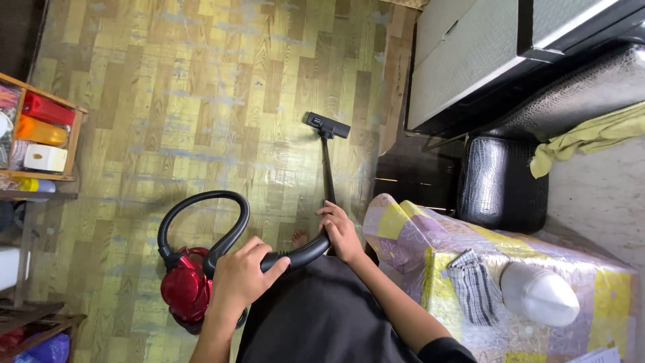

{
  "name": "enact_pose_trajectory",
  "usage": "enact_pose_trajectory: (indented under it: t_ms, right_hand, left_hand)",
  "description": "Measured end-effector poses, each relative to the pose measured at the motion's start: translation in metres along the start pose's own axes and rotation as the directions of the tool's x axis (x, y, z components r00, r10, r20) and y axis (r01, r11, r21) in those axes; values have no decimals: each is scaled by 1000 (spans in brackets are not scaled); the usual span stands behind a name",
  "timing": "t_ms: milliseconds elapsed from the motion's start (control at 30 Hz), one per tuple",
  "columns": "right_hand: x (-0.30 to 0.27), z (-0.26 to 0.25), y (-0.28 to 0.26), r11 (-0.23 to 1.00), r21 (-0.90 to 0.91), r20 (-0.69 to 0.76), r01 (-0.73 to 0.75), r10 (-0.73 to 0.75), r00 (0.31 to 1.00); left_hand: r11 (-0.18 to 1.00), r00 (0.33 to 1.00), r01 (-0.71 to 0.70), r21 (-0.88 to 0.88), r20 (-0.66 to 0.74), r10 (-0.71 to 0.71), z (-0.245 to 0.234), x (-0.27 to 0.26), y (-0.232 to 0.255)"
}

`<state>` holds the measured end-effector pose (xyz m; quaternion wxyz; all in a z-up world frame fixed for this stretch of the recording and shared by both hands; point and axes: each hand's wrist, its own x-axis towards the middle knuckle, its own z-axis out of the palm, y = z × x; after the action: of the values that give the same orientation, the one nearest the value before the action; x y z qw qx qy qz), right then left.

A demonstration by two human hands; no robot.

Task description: The person uses a red canister vacuum cleaner to clean a wooden floor in a room. They move the vacuum wand back and forth across the floor area near a bed and a cabinet.

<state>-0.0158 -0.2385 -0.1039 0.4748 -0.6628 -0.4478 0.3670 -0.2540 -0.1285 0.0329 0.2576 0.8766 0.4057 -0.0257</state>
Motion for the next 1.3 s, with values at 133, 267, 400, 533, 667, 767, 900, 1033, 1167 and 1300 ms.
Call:
enact_pose_trajectory:
  t_ms: [133, 267, 400, 533, 667, 767, 900, 1033, 1167, 1300]
  right_hand:
    - [41, -25, 24, 999, -12, 2, 51, -51, 999]
    - [87, -58, 62, 999, -29, -6, 29, -29, 1000]
    - [129, -88, 92, 993, -104, -53, -52, 46, 998]
    - [164, -105, 98, 992, -113, -52, -60, 55, 997]
    - [169, -104, 68, 996, -90, 53, 15, -10, 999]
    - [177, -96, 29, 994, -53, 133, 90, -83, 988]
    - [168, -92, -42, 977, -4, 299, 213, -202, 933]
    - [177, -87, -50, 978, 58, 353, 202, -209, 912]
    - [203, -86, -12, 953, 98, 352, 286, -302, 886]
    - [243, -82, 41, 953, 83, 292, 293, -304, 907]
  left_hand:
    - [1000, 997, -1, 14, -78, 2, 28, 34, 5]
    - [1000, 1000, 0, 13, 5, 0, 62, 95, 14]
    - [999, 999, -29, -13, 36, 29, 77, 165, 32]
    - [999, 1000, -15, -34, 13, 15, 51, 191, 53]
    - [995, 998, 66, -73, 16, -65, 21, 168, 61]
    - [989, 989, 136, -55, -59, -139, -3, 140, 60]
    - [966, 962, 249, -64, -100, -254, -38, 99, 71]
    - [933, 929, 358, -24, -89, -358, -38, 89, 76]
    - [932, 908, 357, -57, -212, -361, -11, 110, 70]
    - [944, 889, 311, -107, -317, -329, 26, 155, 50]
